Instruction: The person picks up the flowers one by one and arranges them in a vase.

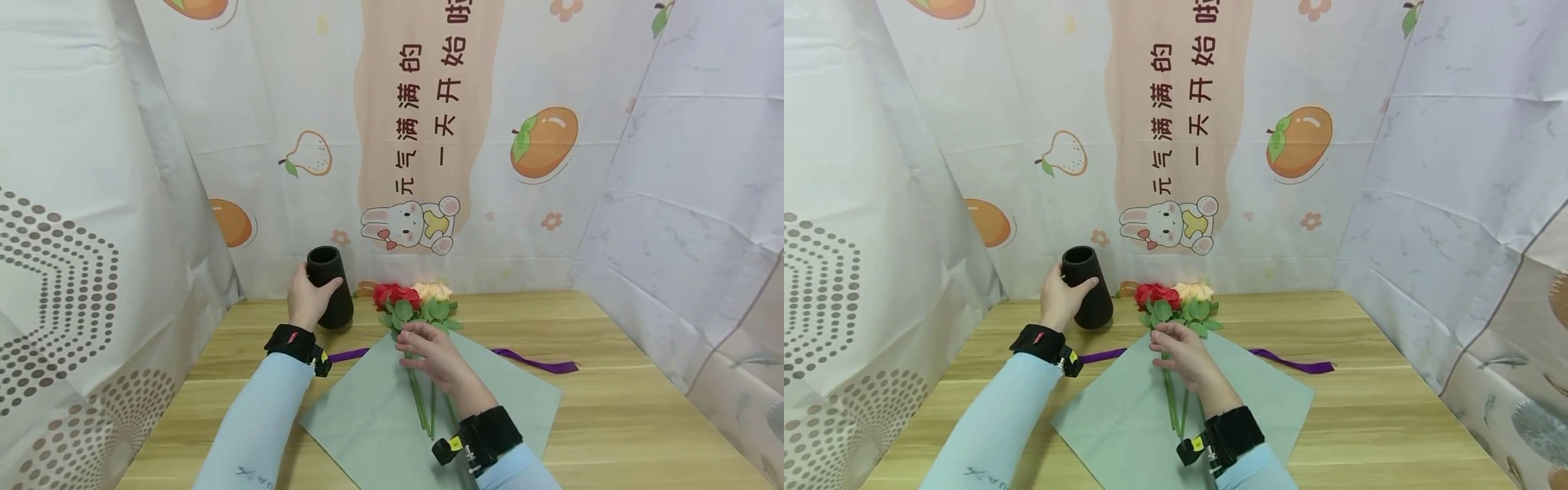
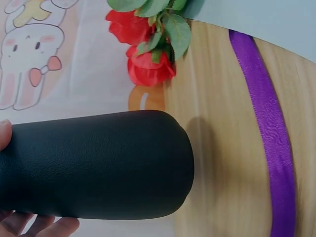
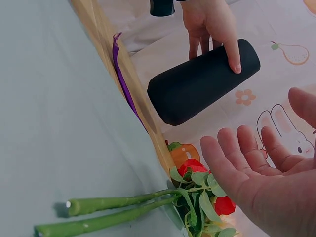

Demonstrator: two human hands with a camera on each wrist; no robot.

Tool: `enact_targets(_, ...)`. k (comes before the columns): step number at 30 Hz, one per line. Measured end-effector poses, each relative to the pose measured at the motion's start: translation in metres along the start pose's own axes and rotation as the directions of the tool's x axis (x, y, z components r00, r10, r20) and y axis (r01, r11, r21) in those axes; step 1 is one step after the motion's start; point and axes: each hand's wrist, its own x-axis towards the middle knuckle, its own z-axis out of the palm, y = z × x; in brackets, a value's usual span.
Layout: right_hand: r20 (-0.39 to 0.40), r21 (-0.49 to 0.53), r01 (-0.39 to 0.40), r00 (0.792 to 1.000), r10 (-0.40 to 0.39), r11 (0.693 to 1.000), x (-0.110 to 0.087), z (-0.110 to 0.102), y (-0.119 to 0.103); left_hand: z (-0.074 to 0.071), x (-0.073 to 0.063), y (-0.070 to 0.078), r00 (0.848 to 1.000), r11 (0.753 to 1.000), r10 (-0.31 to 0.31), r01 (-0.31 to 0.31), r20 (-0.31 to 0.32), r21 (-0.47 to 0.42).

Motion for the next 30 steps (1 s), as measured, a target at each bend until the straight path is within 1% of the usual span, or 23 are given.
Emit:
enact_targets(8, -0.026, -0.02, 0.022, 0.999, -0.023, 1.0, -0.003, 0.0, -0.007, -0.006, -0.003, 0.005, 0.999, 0.999, 0.03, -0.03, 0.022, 0.017)
enact_targets(15, -0.066, -0.085, 0.051, 0.996, -0.057, 0.995, -0.007, 0.003, -0.013, -0.012, -0.01, 0.008, 0.996, 0.997, 0.075, -0.075, 0.045, 0.018)
enact_targets(21, -0.08, -0.153, 0.066, 0.994, -0.079, 0.986, -0.009, 0.007, -0.017, -0.017, -0.015, 0.01, 0.991, 0.994, 0.111, -0.112, 0.072, 0.008)
enact_targets(26, -0.079, -0.26, 0.088, 0.991, -0.112, 0.962, -0.012, 0.008, -0.021, -0.022, -0.024, 0.015, 0.986, 0.992, 0.126, -0.126, 0.107, -0.01)
enact_targets(30, -0.055, -0.355, 0.12, 0.987, -0.149, 0.927, -0.015, 0.009, -0.023, -0.025, -0.031, 0.018, 0.982, 0.991, 0.136, -0.135, 0.128, -0.016)
